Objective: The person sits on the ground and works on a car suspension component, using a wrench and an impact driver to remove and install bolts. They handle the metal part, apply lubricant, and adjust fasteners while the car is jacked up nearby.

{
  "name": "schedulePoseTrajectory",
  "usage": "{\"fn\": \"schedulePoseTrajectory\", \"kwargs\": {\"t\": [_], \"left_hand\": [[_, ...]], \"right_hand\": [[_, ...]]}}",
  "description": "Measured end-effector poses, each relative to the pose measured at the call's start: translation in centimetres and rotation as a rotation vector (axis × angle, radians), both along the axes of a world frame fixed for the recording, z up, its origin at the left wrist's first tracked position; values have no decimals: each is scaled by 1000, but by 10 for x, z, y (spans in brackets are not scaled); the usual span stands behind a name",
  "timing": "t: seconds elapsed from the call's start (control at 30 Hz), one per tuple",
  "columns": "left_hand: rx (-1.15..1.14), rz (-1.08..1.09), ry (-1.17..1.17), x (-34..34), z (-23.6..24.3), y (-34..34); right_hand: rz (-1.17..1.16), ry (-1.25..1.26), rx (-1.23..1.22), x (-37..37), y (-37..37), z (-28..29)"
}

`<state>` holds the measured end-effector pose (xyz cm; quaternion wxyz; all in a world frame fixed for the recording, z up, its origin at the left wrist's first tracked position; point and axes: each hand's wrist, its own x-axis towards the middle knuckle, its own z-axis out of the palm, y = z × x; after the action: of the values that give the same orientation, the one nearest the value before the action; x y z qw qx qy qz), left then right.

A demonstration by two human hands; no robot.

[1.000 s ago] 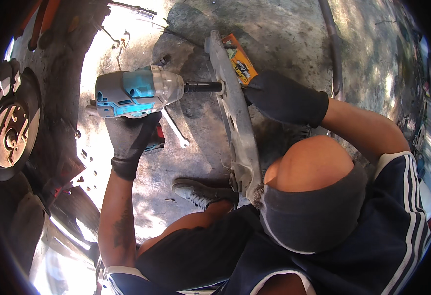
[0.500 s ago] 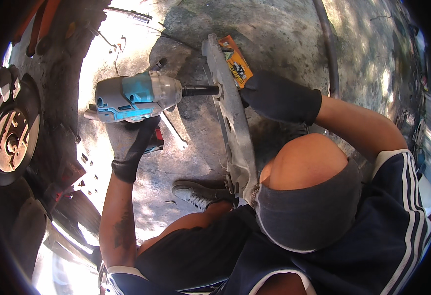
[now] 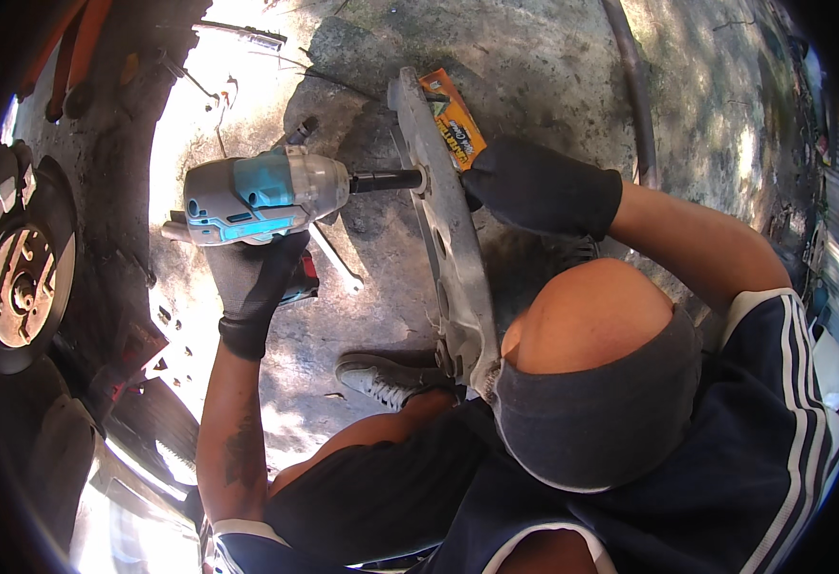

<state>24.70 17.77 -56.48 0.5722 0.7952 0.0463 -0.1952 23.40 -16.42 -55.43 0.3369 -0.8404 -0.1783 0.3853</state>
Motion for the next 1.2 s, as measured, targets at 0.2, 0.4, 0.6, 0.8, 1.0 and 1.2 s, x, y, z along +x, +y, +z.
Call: {"fn": "schedulePoseTrajectory", "kwargs": {"t": [0.2, 0.4, 0.6, 0.8, 1.0, 1.2], "left_hand": [[-132, 45, 68, 0, -10, 9], [61, -50, -64, 0, -1, 2], [85, -36, -68, 0, 6, -7], [14, 6, -35, 0, 6, -9], [78, -49, -96, 0, -1, -1], [-134, -7, 113, 1, -9, 12]], "right_hand": [[82, -176, 105, -2, -5, -7], [38, -84, 105, -1, -2, -1], [-58, 62, 50, 1, -1, 3], [53, -86, 75, -1, -4, -3], [-5, -22, 80, 1, -2, 3], [63, -138, 132, -2, -6, -6]]}}
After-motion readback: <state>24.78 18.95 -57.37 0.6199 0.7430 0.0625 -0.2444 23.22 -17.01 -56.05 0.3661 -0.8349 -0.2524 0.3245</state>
